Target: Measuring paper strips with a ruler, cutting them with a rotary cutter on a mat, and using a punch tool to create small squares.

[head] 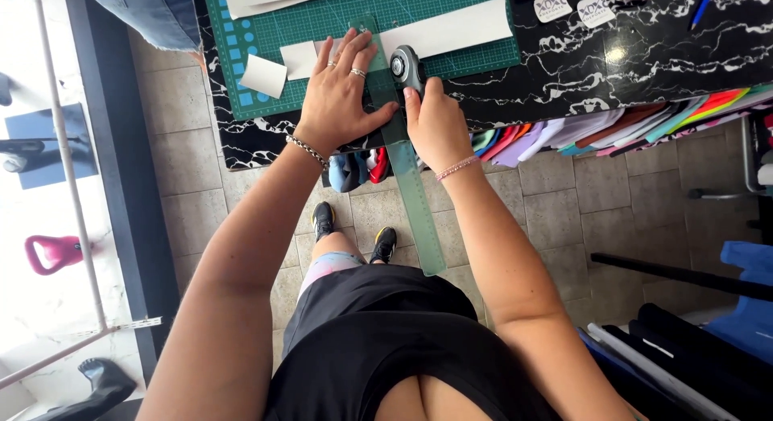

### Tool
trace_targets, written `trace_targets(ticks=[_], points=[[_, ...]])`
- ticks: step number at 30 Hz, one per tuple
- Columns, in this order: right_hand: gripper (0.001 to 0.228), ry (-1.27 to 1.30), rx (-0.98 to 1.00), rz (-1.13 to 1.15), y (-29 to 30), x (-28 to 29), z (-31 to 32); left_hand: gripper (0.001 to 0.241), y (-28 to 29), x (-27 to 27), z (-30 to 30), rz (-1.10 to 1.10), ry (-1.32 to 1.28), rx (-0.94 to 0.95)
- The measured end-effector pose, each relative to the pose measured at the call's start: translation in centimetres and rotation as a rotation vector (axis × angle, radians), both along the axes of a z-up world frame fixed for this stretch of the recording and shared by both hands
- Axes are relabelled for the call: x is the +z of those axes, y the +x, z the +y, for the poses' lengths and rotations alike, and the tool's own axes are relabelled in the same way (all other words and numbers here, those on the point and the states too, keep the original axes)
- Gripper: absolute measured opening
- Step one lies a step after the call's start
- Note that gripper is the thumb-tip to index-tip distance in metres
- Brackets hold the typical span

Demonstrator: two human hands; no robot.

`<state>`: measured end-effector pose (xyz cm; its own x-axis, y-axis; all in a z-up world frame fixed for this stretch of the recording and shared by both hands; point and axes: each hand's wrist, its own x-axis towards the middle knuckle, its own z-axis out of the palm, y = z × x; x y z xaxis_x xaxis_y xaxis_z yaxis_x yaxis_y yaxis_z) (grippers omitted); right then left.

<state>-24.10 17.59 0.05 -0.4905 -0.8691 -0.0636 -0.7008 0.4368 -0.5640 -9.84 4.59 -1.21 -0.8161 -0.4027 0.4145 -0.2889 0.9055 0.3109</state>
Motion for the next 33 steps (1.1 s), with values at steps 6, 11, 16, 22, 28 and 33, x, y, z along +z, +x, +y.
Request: trace_targets(ticks=[6,11,16,22,28,33], points=[[0.031,0.018,0.027,0.051,0.5,0.6,-0.5,0.08,-0.1,0.1,-0.1,-0.03,0.006,0.001],[0.03,0.025,0.042,0.075,0.6,0.5,-0.8,0.081,0.0,-0.1,-0.2,-0.012,0.013,-0.009],[0.029,0.055,0.066,0.069,0.5,1.5,-1.0,0.082,0.0,-0.5,-0.3,-0.004,-0.018,-0.001],[0.03,0.122,0.042,0.101,0.4,1.4,-2.2,0.078,0.0,-0.3,-0.3,0.053,-0.032,-0.003],[0.025,0.102,-0.021,0.123,-0.2,-0.1,-6.3,0.083,-0.2,-0.6,-0.5,-0.018,-0.012,0.014],[0.021,0.062,-0.031,0.11,-0.4,0.0,-9.7,0.084,0.0,-0.7,-0.4,0.026,-0.038,0.007]])
